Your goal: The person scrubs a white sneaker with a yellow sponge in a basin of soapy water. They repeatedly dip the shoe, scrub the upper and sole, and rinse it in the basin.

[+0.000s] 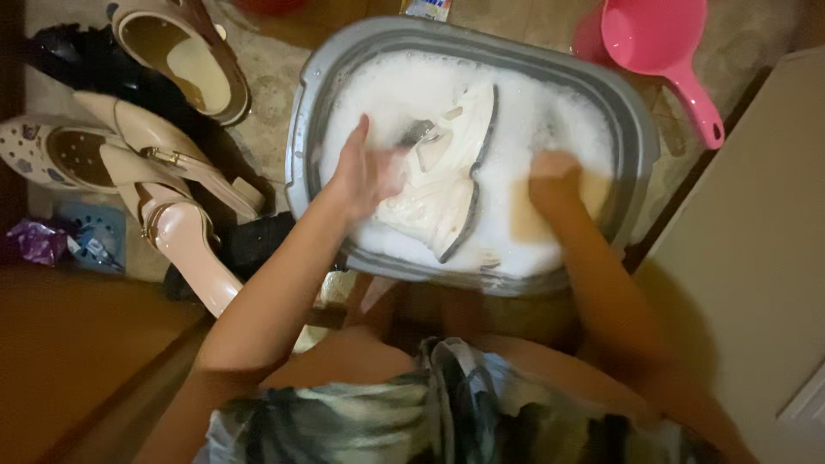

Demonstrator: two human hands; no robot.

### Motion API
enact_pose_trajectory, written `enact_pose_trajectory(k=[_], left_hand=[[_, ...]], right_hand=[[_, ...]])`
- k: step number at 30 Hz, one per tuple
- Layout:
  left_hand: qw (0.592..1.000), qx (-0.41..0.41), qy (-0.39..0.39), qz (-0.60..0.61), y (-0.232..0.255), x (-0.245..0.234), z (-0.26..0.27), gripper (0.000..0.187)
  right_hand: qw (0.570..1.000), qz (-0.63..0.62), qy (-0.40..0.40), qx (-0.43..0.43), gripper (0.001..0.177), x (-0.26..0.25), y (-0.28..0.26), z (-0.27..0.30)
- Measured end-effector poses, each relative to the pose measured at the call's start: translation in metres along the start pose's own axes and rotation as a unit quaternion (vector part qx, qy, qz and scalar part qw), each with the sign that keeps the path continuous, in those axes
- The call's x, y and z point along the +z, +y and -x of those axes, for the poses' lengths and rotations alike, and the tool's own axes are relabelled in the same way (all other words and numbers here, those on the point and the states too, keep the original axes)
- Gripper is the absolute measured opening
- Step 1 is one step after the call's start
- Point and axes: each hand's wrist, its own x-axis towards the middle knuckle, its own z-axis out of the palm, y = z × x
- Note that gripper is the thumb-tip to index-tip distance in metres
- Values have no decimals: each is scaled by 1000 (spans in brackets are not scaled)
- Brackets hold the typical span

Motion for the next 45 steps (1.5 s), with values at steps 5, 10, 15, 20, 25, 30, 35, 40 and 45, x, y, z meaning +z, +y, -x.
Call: enact_pose_trajectory(k=[5,10,15,20,25,30,35,40,45], left_hand=[[893,110,71,-431,-21,15,36,78],[790,285,53,-540,0,76,63,77],[571,240,65,-782,8,119,119,37],[352,478,87,-800,-28,102,107,14],[326,476,89,-812,-48,89,77,9],[314,450,101,-830,-53,88,62,14],[286,451,139,-834,-64,76,50,12],[202,456,152,-853,-74,64,22,23],[252,367,113,-888,-77,64,7,18]], right_hand=[[955,-295,-15,35,25,-28,2,-10],[826,-560,62,-31,26,-84,-18,0],[802,-589,89,-47,28,-128,-26,22],[787,-602,130,-35,26,-122,-22,15],[791,-582,182,-57,22,-76,-42,-11],[899,-320,255,-153,11,-67,-97,30],[891,-349,189,-219,9,-54,-121,73],[916,-318,245,-14,33,-41,-53,-4],[567,-816,105,36,25,-20,-88,21]])
